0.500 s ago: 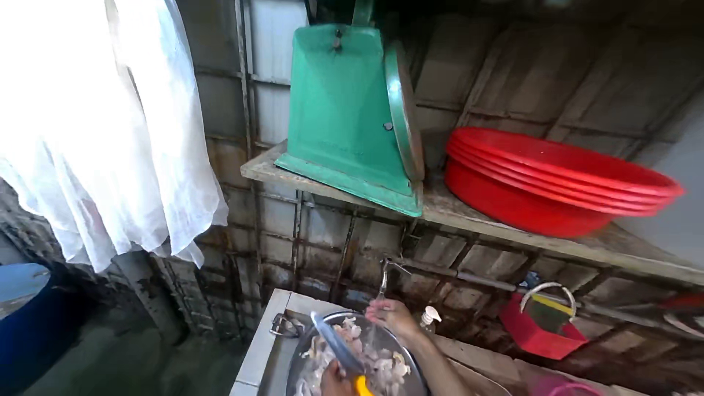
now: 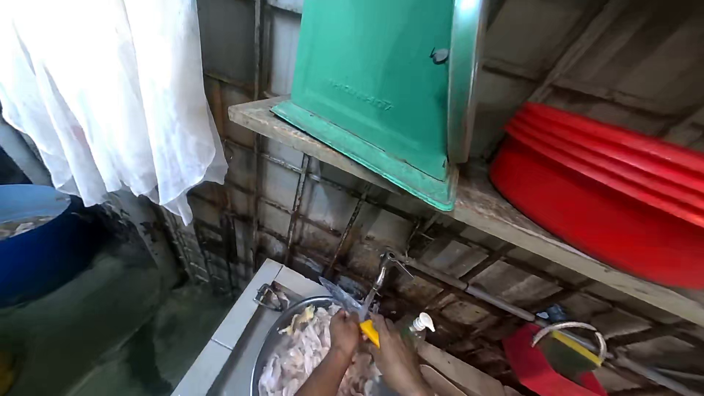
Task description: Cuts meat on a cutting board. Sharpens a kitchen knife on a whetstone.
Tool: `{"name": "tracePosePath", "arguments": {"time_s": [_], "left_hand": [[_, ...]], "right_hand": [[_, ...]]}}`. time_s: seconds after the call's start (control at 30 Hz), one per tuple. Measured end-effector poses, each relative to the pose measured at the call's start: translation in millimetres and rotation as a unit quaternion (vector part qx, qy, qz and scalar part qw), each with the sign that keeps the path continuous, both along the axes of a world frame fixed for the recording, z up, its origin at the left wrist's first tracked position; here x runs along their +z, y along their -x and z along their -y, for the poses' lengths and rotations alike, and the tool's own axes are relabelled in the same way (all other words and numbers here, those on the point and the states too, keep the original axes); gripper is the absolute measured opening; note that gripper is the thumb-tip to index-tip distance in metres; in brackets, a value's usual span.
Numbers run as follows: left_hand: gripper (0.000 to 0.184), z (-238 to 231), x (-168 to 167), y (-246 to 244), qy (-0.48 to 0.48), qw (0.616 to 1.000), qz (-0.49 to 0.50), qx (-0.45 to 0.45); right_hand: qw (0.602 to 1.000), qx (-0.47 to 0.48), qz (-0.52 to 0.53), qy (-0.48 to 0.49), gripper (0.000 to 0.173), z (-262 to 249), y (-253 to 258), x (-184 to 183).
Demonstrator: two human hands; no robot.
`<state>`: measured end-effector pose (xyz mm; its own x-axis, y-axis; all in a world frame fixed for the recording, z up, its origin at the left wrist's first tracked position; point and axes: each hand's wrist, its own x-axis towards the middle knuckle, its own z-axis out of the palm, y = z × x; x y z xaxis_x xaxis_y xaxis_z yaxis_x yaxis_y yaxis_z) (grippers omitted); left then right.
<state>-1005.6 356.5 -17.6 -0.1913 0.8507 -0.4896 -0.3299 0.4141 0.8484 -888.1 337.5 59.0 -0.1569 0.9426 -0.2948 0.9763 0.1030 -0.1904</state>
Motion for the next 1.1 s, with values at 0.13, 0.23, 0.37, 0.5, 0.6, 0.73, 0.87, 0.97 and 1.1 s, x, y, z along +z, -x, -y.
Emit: {"name": "tracePosePath", "arguments": {"time_s": [0.13, 0.23, 0.37, 0.5, 0.6, 0.73, 0.87, 0.97, 1.1], "left_hand": [[0.04, -1.2, -2.0, -4.5, -0.055, 0.983, -0.16, -0.074], [0.043, -6.7, 21.6, 0.9, -0.1, 0.937, -0.289, -0.168], [0.028, -33.4, 46.6, 2.0, -0.094, 0.926, -0.266, -0.25], [0.024, -49.4, 60.4, -1.4, -0.045, 0.957, -0.158, -0.239], [0.033, -48.2, 71.7, 0.9, -0.046, 0.914, -0.269, -0.3], [0.046, -48.0, 81.3, 2.5, -0.031, 0.871, -0.36, -0.334], [0.044, -47.2, 86.0, 3.2, 0.022, 0.895, -0.339, -0.29], [0.032, -45.6, 79.6, 4.4, 0.014, 0.906, -0.322, -0.274], [0.024, -36.6, 80.0, 1.1, -0.02, 0.928, -0.295, -0.225]], "right_hand": [[0.998, -0.005, 0.016, -0.062, 0.048, 22.2, -15.3, -12.7], [0.994, -0.047, -0.101, -0.023, 0.039, 23.4, -37.4, -15.6], [0.945, -0.122, -0.285, 0.107, 0.031, 28.0, -48.3, -19.6], [0.867, -0.2, -0.422, 0.173, 0.025, 35.3, -45.0, -14.8], [0.837, -0.227, -0.459, 0.194, 0.029, 39.2, -44.6, -9.6], [0.805, -0.251, -0.494, 0.212, 0.031, 46.0, -46.9, -13.3], [0.796, -0.258, -0.505, 0.213, 0.03, 50.7, -46.4, -16.7], [0.797, -0.258, -0.505, 0.207, 0.029, 50.2, -42.4, -13.9], [0.798, -0.248, -0.511, 0.2, 0.028, 52.1, -38.3, -6.9]]}}
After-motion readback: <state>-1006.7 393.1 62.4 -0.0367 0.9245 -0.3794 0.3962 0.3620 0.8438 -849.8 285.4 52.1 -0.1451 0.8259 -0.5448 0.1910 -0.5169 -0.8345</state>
